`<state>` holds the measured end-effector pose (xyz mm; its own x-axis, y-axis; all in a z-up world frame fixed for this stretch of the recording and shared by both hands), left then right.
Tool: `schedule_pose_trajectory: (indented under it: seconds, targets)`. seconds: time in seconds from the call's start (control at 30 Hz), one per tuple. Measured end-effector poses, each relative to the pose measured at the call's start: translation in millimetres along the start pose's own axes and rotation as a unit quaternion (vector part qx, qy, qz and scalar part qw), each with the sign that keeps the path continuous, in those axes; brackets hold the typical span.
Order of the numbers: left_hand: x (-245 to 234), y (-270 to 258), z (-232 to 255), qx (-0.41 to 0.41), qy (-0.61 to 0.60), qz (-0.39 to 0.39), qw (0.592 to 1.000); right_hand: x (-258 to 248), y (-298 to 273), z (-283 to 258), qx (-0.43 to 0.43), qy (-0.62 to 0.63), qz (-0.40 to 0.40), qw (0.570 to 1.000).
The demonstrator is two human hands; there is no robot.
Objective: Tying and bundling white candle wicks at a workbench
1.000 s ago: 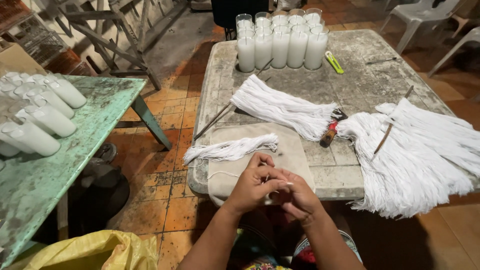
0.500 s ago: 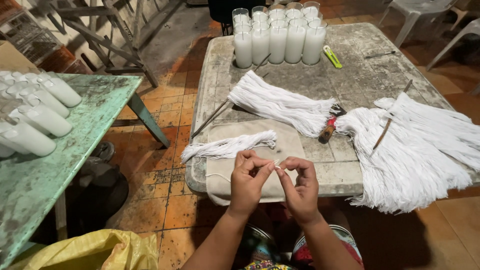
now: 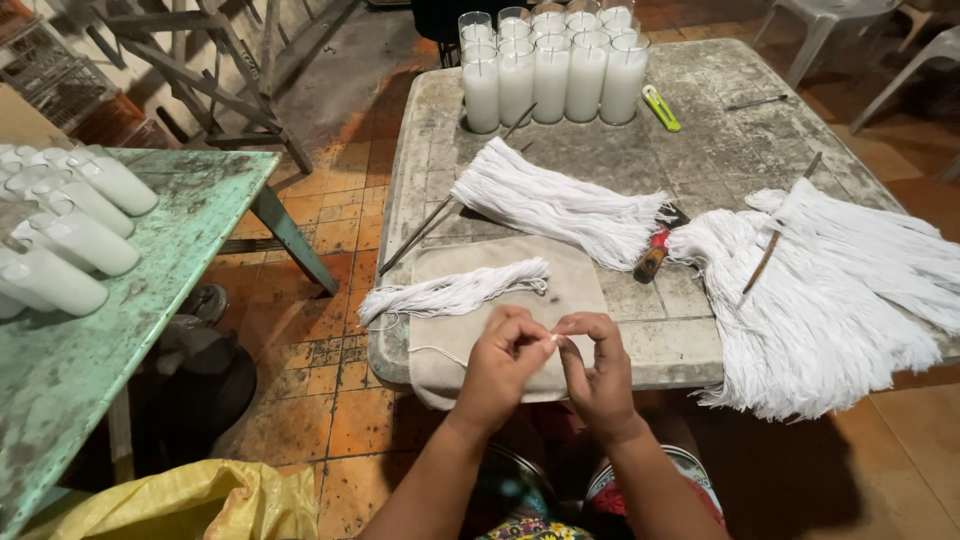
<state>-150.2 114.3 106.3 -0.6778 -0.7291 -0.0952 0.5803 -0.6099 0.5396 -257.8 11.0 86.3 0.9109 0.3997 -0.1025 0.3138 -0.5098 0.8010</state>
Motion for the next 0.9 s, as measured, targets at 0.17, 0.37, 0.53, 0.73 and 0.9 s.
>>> schedule_pose_trajectory:
  seconds: [0.17,0.37,0.53,0.73,0.9]
  targets:
    - [7.6,-12.7,-18.5,-0.348,-0.402,0.022,0.847,4.8,-4.9,1.7,0.181,0.154,0.046,0.97]
    - [9.6,-13.7,-34.3,-0.284,-0.407,0.024,0.868,7.1,-12.8,7.2,0.253,0.196,0.084,0.944]
    - [6.1,-9.8,-27.1,-0.234,-0.353,0.017,0.906,-0.8,-10.5,-2.2,0.232,0.169,0.063,0.956]
    - [7.0,-10.7,-36.2,-0.213,-0.321,0.004,0.923,-0.1,-11.0,-2.8,0.216,0.147,0.045,0.964]
    - [8.4,-9.1,-36.3,-0.21,-0.326,0.003,0.922,0.8,-8.8,-8.4,0.224,0.154,0.062,0.96]
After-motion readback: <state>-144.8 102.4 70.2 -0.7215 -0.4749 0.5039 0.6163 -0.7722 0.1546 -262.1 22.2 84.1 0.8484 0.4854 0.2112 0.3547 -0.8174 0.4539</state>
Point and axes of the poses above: each hand's wrist, its own y-axis towards the middle knuckle, its own x-axis out of the palm, z = x × y, the point moved 1 cm from there along y, towards the middle knuckle, and after that the axes turned 6 degrees about z, right-handed, at the moved point
